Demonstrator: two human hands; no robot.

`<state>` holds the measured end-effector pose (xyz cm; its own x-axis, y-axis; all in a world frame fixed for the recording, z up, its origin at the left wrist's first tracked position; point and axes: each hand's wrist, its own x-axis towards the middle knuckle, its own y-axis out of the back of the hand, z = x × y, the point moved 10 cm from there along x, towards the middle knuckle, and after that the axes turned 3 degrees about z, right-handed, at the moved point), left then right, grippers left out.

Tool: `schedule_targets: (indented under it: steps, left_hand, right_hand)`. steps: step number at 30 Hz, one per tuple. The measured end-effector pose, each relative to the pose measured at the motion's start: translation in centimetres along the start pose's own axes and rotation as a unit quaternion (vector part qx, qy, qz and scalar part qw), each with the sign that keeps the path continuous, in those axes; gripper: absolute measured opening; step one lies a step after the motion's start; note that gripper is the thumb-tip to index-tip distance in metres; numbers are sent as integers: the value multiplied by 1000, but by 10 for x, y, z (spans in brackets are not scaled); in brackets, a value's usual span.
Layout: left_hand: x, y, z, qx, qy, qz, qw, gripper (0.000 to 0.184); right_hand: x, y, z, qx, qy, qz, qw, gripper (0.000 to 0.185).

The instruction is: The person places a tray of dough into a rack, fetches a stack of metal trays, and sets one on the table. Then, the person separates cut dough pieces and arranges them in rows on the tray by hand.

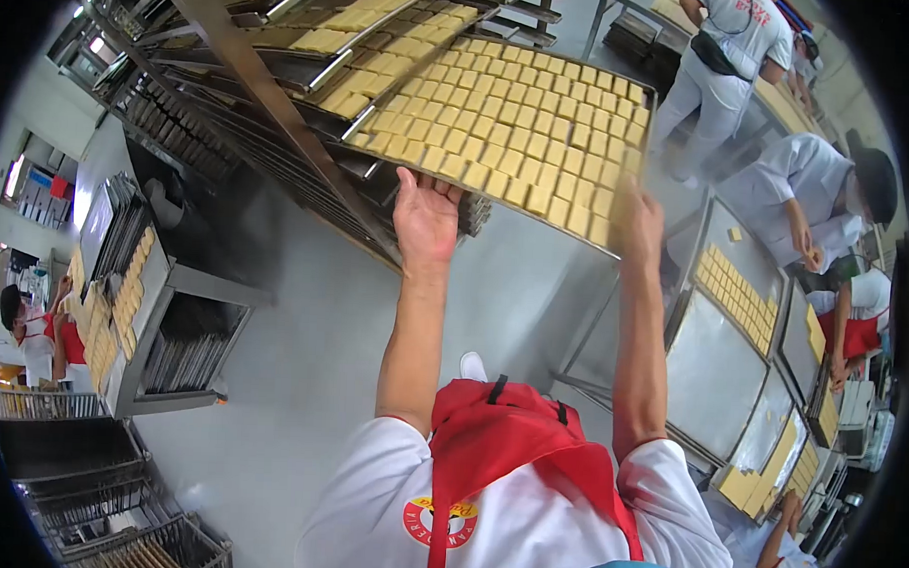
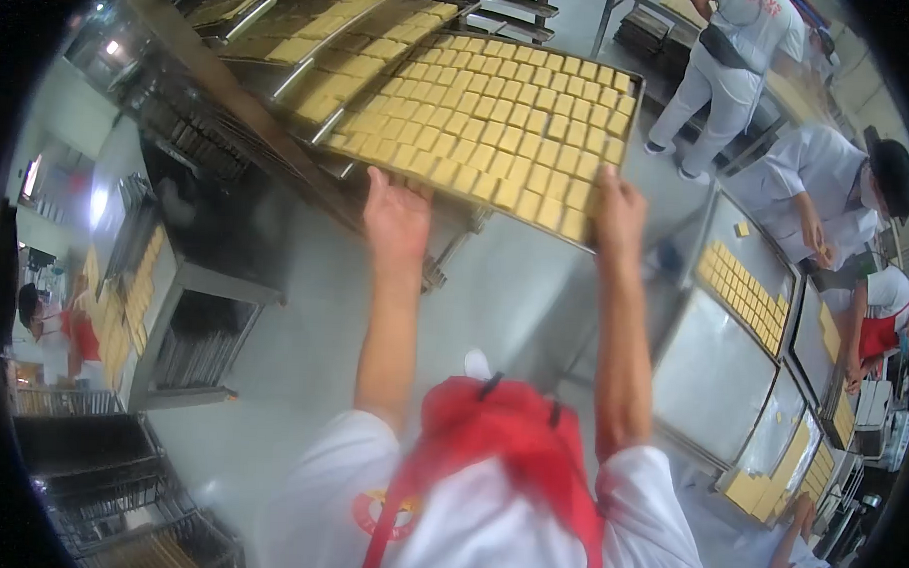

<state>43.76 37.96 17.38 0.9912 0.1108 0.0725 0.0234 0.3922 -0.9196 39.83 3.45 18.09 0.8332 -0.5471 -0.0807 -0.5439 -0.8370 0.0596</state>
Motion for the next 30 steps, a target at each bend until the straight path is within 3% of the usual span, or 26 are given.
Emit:
schedule_targets:
  steps: [6, 9, 13, 17, 18, 22, 26, 28, 30]
  left_hand:
    - [0, 11, 15, 58, 16, -6, 998, 72]
    - [-16, 35, 1, 113, 79, -41, 990, 82]
    - [-44, 82, -16, 131, 134, -21, 982, 82]
    - [-74, 134, -44, 192, 210, 32, 958, 75]
    - [-79, 145, -50, 205, 223, 67, 951, 72]
    - [-76, 155, -81, 213, 229, 51, 949, 63]
    - [-41, 180, -134, 259, 232, 62, 936, 51]
    - [-17, 167, -167, 273, 240, 39, 931, 47]
    - [2, 167, -205, 265, 278, 96, 918, 48]
  right_hand:
    - [-5, -111, -10, 133, -17, -49, 990, 49]
    - [-20, -176, -18, 118, -82, -174, 974, 31]
    - [-42, -257, -21, 160, -124, -257, 945, 21]
    - [-57, -314, -23, 172, -116, -302, 931, 24]
    - [-59, -320, -21, 181, -113, -304, 929, 25]
    - [-55, -326, -15, 171, -120, -327, 921, 30]
    - [-41, -309, -8, 127, -82, -430, 890, 35]
    - [-18, -285, -2, 139, 31, -476, 868, 28]
    - [22, -240, 32, 75, 71, -488, 867, 23]
